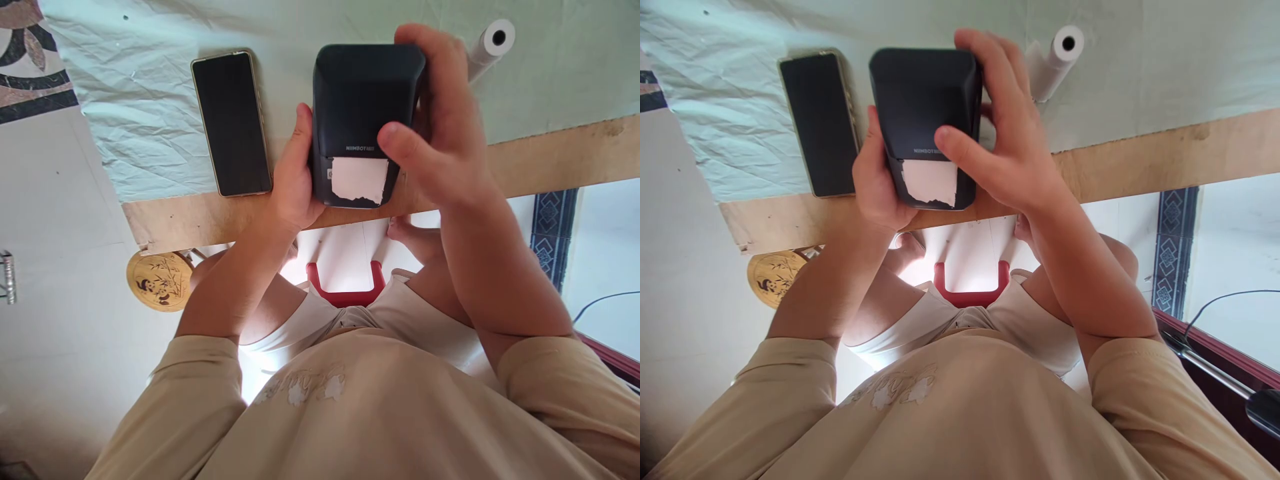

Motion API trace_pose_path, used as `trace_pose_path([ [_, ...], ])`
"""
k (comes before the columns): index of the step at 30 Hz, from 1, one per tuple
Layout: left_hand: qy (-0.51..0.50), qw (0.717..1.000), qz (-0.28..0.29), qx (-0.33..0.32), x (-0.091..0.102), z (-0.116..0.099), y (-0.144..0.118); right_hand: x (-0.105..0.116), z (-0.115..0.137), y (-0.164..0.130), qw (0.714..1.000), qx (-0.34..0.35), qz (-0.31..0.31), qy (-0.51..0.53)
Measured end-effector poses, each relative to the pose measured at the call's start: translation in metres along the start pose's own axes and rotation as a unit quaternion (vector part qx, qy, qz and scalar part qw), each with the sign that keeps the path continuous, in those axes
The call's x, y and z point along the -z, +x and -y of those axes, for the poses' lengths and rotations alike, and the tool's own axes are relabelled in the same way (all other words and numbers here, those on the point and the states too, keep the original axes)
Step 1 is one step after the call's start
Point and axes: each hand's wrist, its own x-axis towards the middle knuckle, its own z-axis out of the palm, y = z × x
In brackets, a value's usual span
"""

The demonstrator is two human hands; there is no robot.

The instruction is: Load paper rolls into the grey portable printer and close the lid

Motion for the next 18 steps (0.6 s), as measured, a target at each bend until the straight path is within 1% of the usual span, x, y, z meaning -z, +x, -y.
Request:
trace_pose_path([
  [1, -0.001, 1.0, -0.013, -0.005, 0.001, 0.001, 0.001, 0.002, 0.001, 0.0, 0.999, 0.029, -0.002, -0.026],
  [3, 0.005, 0.999, -0.048, -0.006, 0.005, 0.002, 0.002, 0.004, 0.003, 0.0, 0.997, 0.07, 0.013, -0.035],
  [5, 0.016, 0.997, -0.082, 0.0, 0.007, 0.003, 0.004, 0.005, 0.003, 0.0, 0.996, 0.069, 0.034, -0.034],
  [7, 0.023, 0.994, -0.105, 0.007, 0.007, 0.003, 0.005, 0.006, 0.001, 0.0, 0.997, 0.059, 0.042, -0.032],
  [10, 0.024, 0.994, -0.108, 0.017, 0.001, 0.001, 0.005, 0.01, -0.001, 0.001, 0.996, 0.071, 0.037, -0.025],
  [12, 0.018, 0.996, -0.084, 0.026, -0.005, -0.002, 0.004, 0.013, 0.002, 0.001, 0.994, 0.089, 0.005, -0.056],
  [14, 0.014, 0.998, -0.038, 0.041, -0.01, -0.004, 0.003, 0.016, 0.007, 0.0, 0.988, 0.089, -0.06, -0.11],
  [16, 0.027, 0.999, -0.004, 0.041, -0.012, -0.005, 0.002, 0.018, 0.013, -0.002, 0.977, 0.068, -0.131, -0.152],
  [18, 0.059, 0.998, 0.0, 0.029, -0.011, -0.003, 0.0, 0.019, 0.018, -0.002, 0.97, 0.035, -0.182, -0.16],
])
